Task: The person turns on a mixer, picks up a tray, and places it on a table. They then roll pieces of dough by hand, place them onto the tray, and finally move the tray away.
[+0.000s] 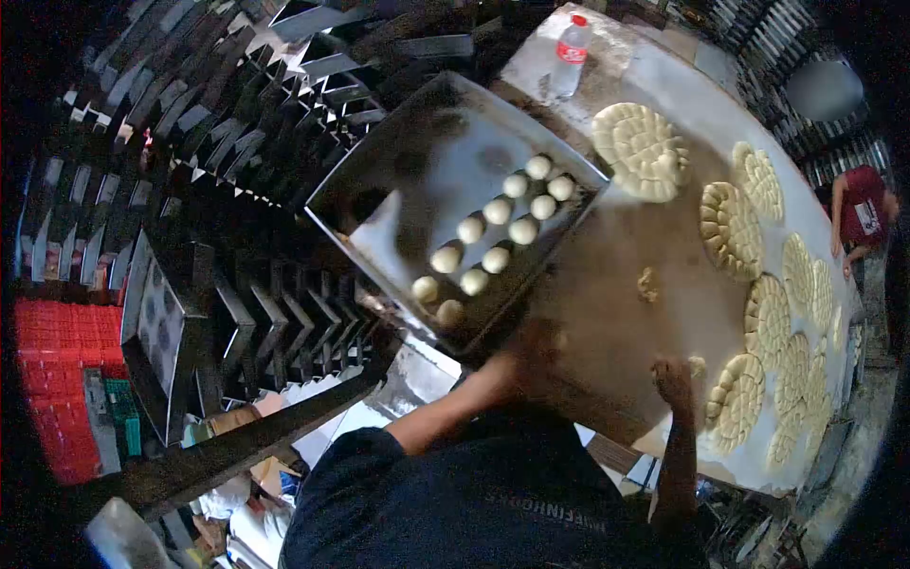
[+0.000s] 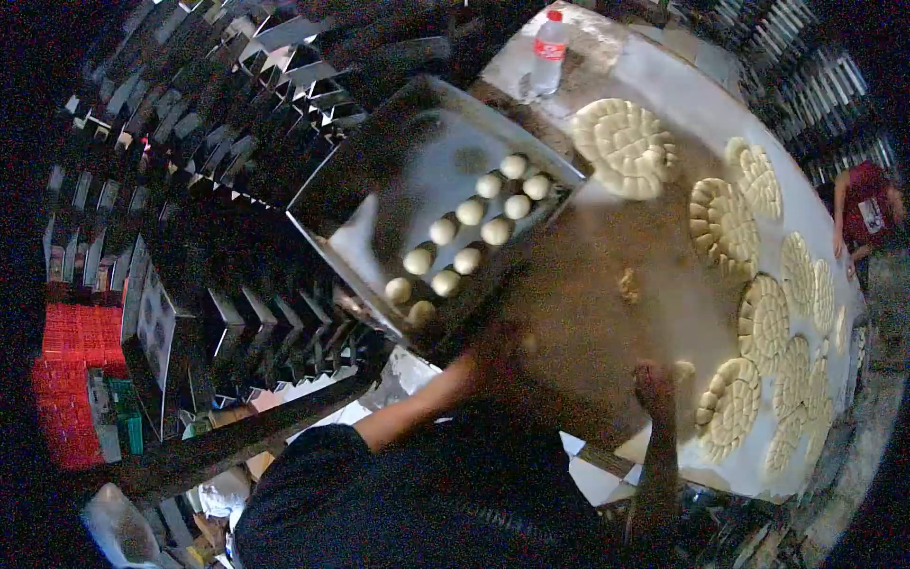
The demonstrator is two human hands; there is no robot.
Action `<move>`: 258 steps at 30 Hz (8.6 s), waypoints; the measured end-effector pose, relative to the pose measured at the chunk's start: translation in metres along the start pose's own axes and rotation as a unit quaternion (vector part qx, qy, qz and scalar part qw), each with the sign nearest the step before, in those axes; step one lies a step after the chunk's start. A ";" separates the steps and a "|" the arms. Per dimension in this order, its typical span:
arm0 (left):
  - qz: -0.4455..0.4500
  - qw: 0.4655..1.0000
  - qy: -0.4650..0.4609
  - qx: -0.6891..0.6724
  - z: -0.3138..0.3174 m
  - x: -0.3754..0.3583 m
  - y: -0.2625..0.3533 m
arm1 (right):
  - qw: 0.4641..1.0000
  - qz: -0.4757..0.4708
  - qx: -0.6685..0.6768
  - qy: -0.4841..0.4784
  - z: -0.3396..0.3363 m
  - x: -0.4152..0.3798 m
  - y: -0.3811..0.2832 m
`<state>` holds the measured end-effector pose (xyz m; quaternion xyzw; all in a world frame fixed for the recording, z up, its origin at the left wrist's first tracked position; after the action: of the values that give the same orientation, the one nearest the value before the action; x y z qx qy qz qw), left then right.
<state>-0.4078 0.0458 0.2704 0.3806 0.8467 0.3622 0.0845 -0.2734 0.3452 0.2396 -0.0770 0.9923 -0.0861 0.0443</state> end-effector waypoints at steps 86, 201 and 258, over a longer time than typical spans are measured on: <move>0.074 0.976 -0.107 0.176 0.188 0.051 0.076 | 0.970 0.104 0.167 0.143 0.110 -0.049 0.021; 0.158 0.962 -0.118 0.188 0.132 0.000 0.048 | 0.972 0.165 0.129 0.104 -0.008 -0.126 0.044; 0.083 0.984 -0.111 -0.108 -0.005 0.086 0.058 | 0.895 0.199 0.310 0.252 -0.073 0.098 -0.132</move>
<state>-0.4357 0.1293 0.3246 0.4760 0.7535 0.4126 0.1884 -0.3578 0.2128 0.3273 0.1644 0.8877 -0.3955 -0.1692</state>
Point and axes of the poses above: each hand's wrist, its own x-axis towards the middle knuckle, its own z-axis out of the palm, y = z × x, the point moved 8 cm from there along x, towards the middle knuckle, and after that the axes turned 2 degrees about x, right-handed, at the moved point
